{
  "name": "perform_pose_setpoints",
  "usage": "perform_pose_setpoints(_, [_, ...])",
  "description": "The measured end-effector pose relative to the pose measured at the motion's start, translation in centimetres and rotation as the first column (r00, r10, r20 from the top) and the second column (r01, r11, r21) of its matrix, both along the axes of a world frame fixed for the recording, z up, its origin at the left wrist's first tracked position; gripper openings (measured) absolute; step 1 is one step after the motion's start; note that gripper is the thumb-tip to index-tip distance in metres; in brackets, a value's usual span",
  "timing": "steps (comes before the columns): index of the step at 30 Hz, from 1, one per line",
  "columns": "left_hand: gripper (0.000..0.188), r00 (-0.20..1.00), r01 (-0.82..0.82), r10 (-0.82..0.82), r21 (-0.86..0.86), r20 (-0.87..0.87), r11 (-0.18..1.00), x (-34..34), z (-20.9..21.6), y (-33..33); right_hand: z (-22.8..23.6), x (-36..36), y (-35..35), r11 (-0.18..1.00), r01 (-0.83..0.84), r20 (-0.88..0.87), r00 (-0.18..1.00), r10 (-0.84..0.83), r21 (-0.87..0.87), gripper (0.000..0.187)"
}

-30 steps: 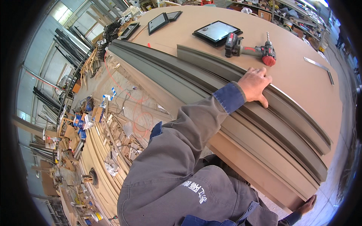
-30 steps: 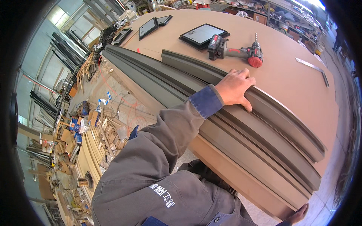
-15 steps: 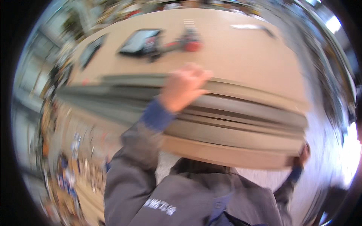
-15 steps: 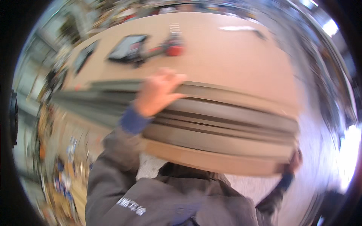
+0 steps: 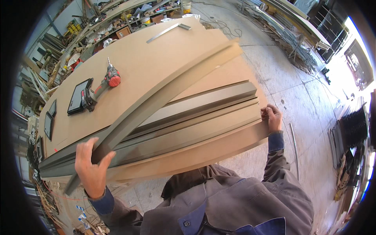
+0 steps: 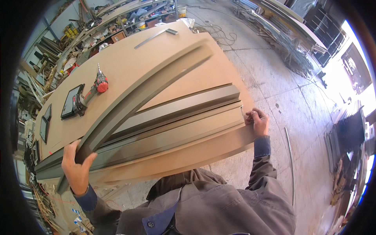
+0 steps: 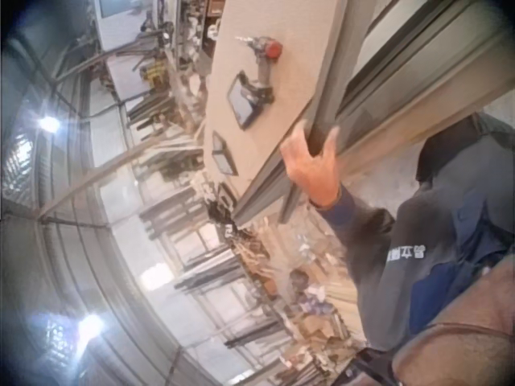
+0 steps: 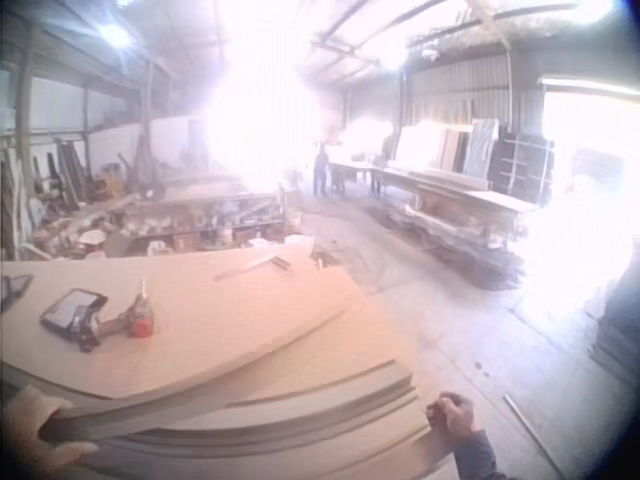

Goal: The person uses a miter saw to cut long metal profiles into shorter pieces. They position each profile on the saw, lower the blade to cut, then remove and stack the cut pieces on a workbench. The person repeats this process for several profiles, organizing the finished pieces on the bench.

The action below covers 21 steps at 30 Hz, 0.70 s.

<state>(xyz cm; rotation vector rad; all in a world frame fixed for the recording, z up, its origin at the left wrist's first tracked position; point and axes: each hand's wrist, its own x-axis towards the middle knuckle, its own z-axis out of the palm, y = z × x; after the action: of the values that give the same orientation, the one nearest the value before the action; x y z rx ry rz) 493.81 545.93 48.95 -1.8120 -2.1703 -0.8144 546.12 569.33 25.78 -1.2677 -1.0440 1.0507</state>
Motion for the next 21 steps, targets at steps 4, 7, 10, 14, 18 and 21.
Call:
perform_pose_setpoints(4, [0.052, 0.981, -0.153, 0.150, 0.018, 0.123, 0.988, 3.4, -0.7, -4.8, -0.1, 0.4, 0.2, 0.997, -0.074, -0.027, 0.997, 0.074, 0.010, 0.024])
perform_pose_setpoints(7, [0.048, 0.910, -0.239, 0.249, -0.071, 0.333, 0.968, 6.6, -2.3, -7.0, 0.1, 0.7, -0.3, 0.995, -0.101, -0.056, 0.993, 0.102, 0.017, 0.023])
perform_pose_setpoints(10, [0.044, 0.807, -0.290, 0.260, -0.028, 0.531, 0.957, 10.0, -4.2, -9.4, 0.7, 0.5, -0.7, 0.989, -0.143, -0.045, 0.989, 0.144, 0.023, 0.023])
perform_pose_setpoints(14, [0.035, 0.682, -0.307, 0.254, -0.047, 0.686, 0.951, 13.6, -7.1, -11.9, 0.3, 2.1, 0.2, 0.983, -0.184, -0.011, 0.983, 0.184, -0.004, 0.028])
perform_pose_setpoints(18, [0.037, 0.549, -0.359, 0.225, -0.017, 0.805, 0.933, 16.4, -10.8, -16.0, 0.0, 1.3, -0.1, 0.972, -0.233, -0.063, 0.971, 0.232, -0.016, 0.029])
perform_pose_setpoints(21, [0.036, 0.573, -0.353, 0.335, -0.143, 0.748, 0.925, 17.6, -12.2, -17.2, -0.5, 2.8, 0.8, 0.970, -0.240, -0.008, 0.971, 0.240, -0.020, 0.033])
